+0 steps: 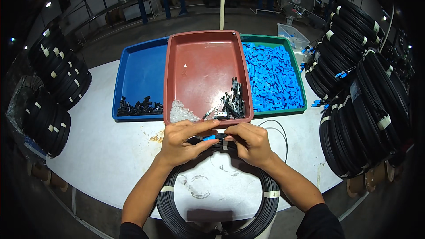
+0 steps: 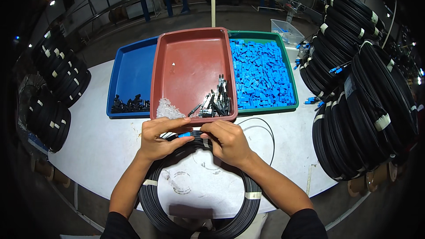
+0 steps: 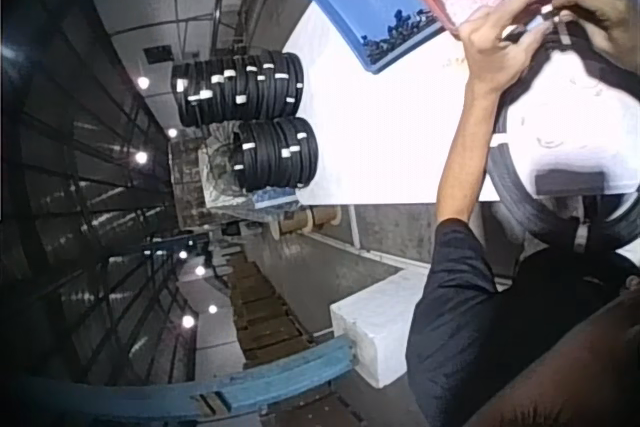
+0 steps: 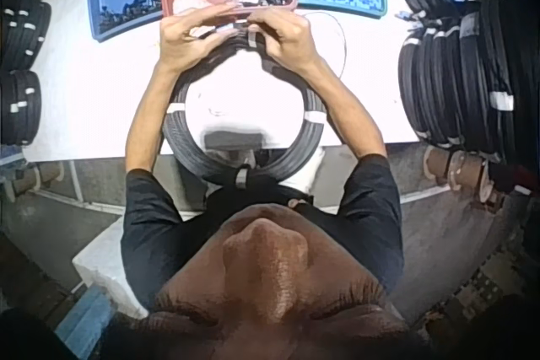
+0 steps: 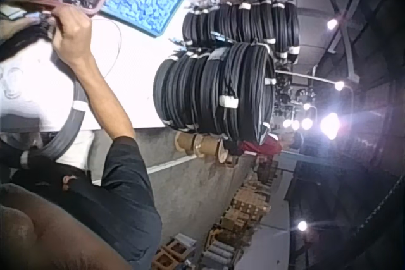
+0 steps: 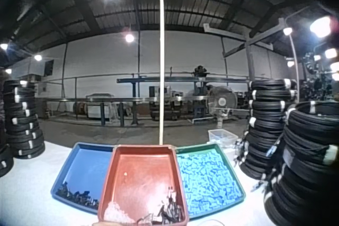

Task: The person assembles connector components onto coiled cables by attaching plastic pieces from trays onto the cable ends. The person then stacks the finished cable coils and takes another coil to attach parts.

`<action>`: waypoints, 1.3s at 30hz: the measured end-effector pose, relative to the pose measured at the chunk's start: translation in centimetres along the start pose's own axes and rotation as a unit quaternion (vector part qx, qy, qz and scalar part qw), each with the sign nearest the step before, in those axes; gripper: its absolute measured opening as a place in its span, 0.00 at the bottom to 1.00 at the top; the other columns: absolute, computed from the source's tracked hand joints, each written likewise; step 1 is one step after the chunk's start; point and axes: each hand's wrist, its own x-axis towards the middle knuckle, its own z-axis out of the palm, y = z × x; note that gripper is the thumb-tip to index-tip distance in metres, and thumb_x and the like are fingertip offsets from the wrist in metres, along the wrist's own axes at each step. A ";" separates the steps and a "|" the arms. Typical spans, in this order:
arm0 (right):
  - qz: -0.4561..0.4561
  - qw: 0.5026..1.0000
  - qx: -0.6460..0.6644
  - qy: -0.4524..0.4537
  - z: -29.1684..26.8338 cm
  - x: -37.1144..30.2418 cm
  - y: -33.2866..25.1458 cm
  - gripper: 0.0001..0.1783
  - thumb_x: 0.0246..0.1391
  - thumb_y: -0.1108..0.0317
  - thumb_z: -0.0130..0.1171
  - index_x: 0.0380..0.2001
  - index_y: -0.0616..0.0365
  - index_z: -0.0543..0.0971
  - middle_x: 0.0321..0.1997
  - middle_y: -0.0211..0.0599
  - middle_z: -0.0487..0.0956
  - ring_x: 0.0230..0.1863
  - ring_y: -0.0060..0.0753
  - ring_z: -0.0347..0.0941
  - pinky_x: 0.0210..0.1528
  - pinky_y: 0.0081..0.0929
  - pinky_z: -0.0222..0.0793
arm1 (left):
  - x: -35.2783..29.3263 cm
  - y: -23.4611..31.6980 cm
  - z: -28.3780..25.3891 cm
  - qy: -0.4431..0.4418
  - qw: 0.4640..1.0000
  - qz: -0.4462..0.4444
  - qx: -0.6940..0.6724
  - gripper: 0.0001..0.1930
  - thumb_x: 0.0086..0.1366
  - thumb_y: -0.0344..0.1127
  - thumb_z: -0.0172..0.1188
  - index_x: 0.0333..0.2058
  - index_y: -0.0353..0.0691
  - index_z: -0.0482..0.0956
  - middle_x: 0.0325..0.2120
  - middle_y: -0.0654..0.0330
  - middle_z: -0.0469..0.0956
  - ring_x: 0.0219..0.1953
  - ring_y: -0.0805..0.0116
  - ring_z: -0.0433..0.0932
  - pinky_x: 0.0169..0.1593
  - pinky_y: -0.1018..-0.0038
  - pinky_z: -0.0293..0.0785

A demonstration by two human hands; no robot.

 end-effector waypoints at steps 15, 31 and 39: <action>-0.007 1.000 -0.014 0.006 0.2 0.1 0.1 0.09 0.48 0.79 0.70 0.33 0.61 0.82 0.28 0.41 0.82 0.26 0.40 0.79 0.29 0.31 0.73 | -0.2 -0.5 0.0 0.026 1.000 0.006 0.008 0.23 0.47 0.31 0.80 0.45 0.40 0.88 0.34 0.58 0.89 0.27 0.71 0.85 0.34 0.79 0.80; 0.087 0.989 -0.103 -0.066 0.2 -0.2 0.6 0.08 0.55 0.76 0.66 0.38 0.64 0.79 0.35 0.48 0.83 0.34 0.50 0.82 0.37 0.39 0.76 | -2.6 -3.2 -2.0 0.242 0.946 -0.182 -0.113 0.22 0.57 0.21 0.71 0.51 0.30 0.80 0.30 0.52 0.87 0.31 0.71 0.84 0.39 0.78 0.79; 0.141 0.979 -0.059 -0.136 0.2 0.2 0.6 0.09 0.55 0.80 0.56 0.40 0.63 0.73 0.34 0.50 0.80 0.39 0.57 0.78 0.42 0.46 0.73 | -4.2 -6.8 -2.9 0.281 0.931 -0.214 -0.089 0.14 0.63 0.27 0.67 0.48 0.34 0.84 0.28 0.55 0.87 0.29 0.73 0.84 0.35 0.77 0.79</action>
